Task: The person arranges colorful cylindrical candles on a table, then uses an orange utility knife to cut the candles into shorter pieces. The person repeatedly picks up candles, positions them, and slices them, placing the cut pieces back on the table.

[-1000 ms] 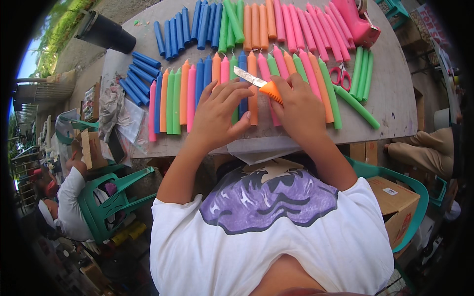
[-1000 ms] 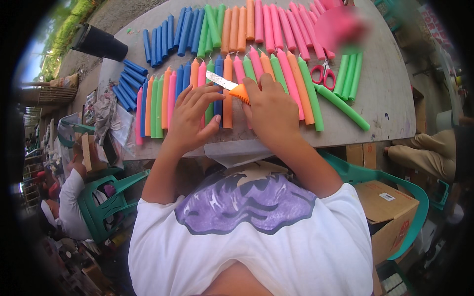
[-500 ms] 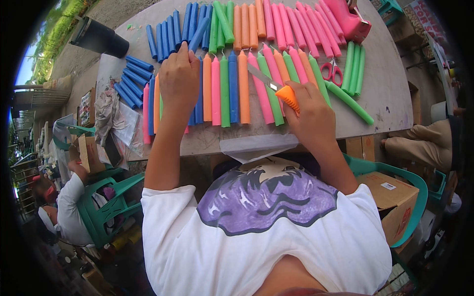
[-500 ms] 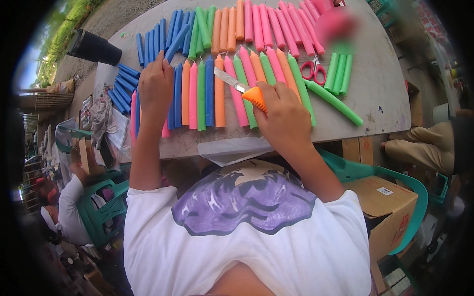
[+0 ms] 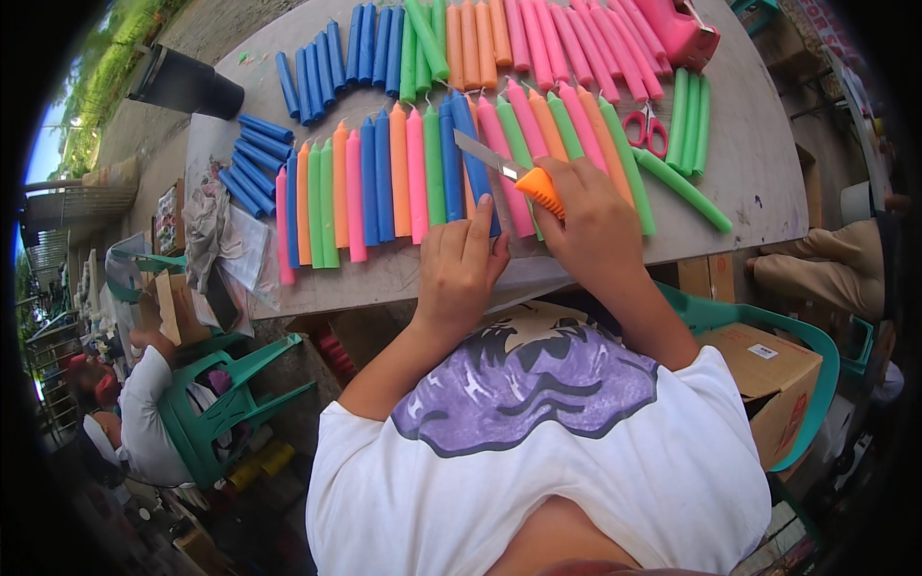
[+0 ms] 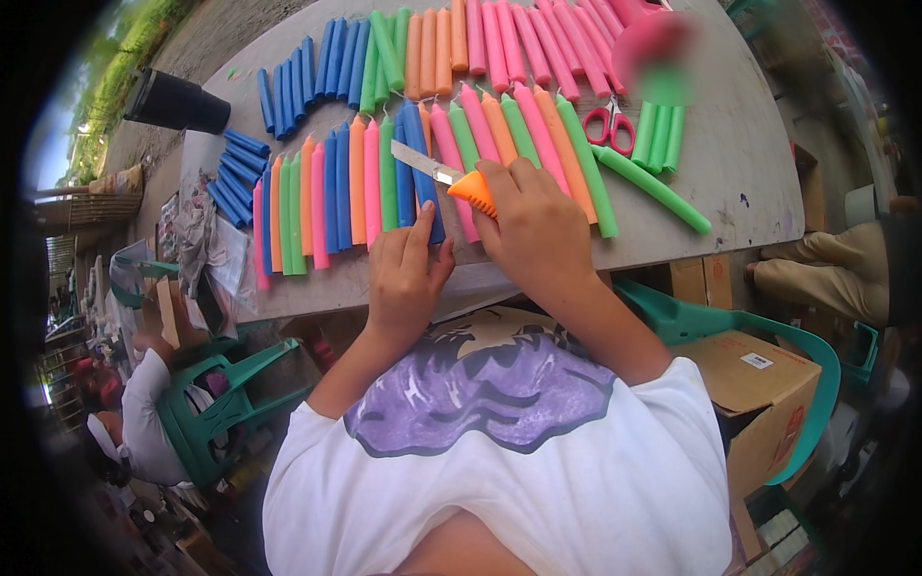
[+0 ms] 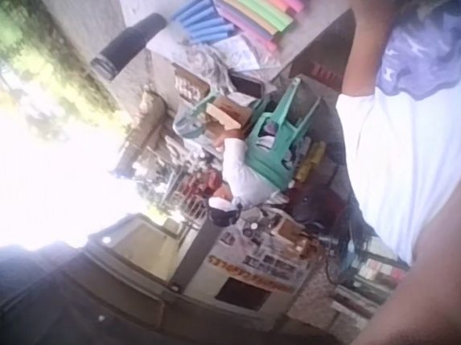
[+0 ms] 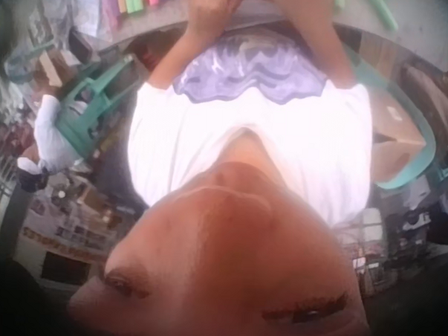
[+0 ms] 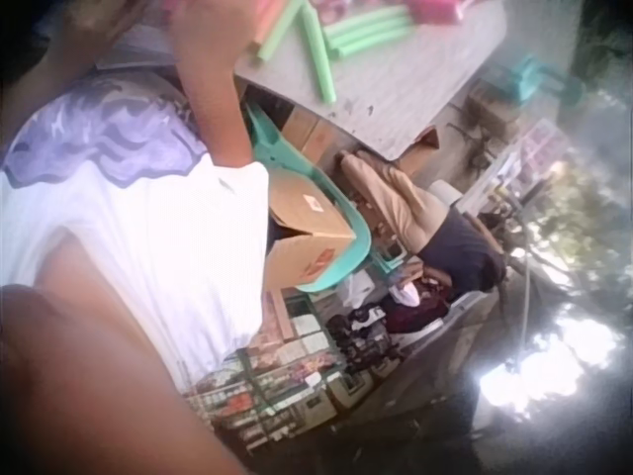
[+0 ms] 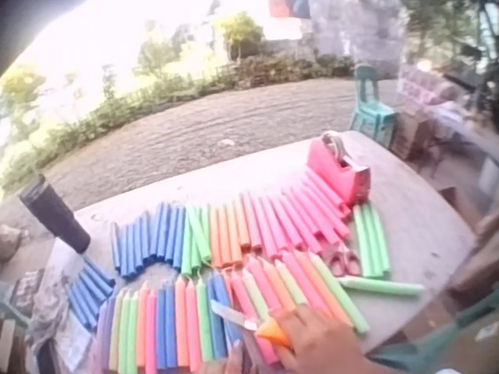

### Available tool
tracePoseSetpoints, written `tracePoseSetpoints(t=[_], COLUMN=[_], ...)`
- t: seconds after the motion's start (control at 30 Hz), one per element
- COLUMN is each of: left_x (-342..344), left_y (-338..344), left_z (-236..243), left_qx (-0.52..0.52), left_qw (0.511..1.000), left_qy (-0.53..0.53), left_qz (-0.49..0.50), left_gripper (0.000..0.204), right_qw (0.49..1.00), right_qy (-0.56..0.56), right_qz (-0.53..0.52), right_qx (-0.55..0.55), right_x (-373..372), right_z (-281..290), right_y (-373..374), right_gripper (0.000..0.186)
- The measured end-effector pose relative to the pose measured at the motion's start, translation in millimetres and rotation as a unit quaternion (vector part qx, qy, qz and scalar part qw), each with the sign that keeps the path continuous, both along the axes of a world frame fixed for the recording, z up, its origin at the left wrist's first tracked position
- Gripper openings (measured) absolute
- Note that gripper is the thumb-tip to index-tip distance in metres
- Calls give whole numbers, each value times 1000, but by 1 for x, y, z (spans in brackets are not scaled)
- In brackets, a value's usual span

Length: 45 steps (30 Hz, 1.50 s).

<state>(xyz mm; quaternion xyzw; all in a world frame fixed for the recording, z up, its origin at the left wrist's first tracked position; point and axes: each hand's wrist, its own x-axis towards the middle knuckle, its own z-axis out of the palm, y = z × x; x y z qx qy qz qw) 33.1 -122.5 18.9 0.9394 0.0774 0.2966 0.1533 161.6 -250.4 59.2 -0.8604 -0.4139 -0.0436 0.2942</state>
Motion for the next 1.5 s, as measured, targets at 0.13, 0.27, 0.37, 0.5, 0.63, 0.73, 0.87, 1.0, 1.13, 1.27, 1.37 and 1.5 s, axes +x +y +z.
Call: tracePoseSetpoints(t=[0.13,0.27,0.37,0.5,0.63,0.73,0.87,1.0,1.13,1.27,1.37,1.5], left_x=[2,1,6,3,4,5,6,7,10,12,12,13], left_y=[2,4,6,13,18,18,16,19,19,19,20,21], left_z=[-2,4,4,0,4,0,-3,2,2,-2,-3,-3], left_qx=[26,31,44,19,57,82,98,78,66,75,79,112], left_qw=[999,998,997,995,992,990,988,989,990,988,987,984], left_qy=[3,28,54,92,108,115,117,126,128,138,143,135], left_qz=[-26,-57,-30,-32,-11,-1,11,9,5,-1,-4,9], left_gripper=[48,46,47,54,64,70,69,69,67,66,67,64], right_qw=[1000,1000,1000,1000,1000,997,996,993,992,990,989,989], right_qy=[15,18,7,-10,5,24,36,66,81,91,99,105], right_qz=[4,5,4,1,9,32,46,63,73,80,81,83], right_qx=[-3,-14,-18,-8,-27,-68,-73,-72,-60,-68,-78,-67], right_x=[0,1,3,5,6,6,8,7,5,5,5,6], right_z=[0,0,-3,-3,2,6,3,5,5,7,9,10], right_y=[0,-1,-1,-3,-6,-7,-9,-9,-4,-3,-3,-5], right_gripper=[41,40,39,38,38,38,38,39,40,39,39,38])
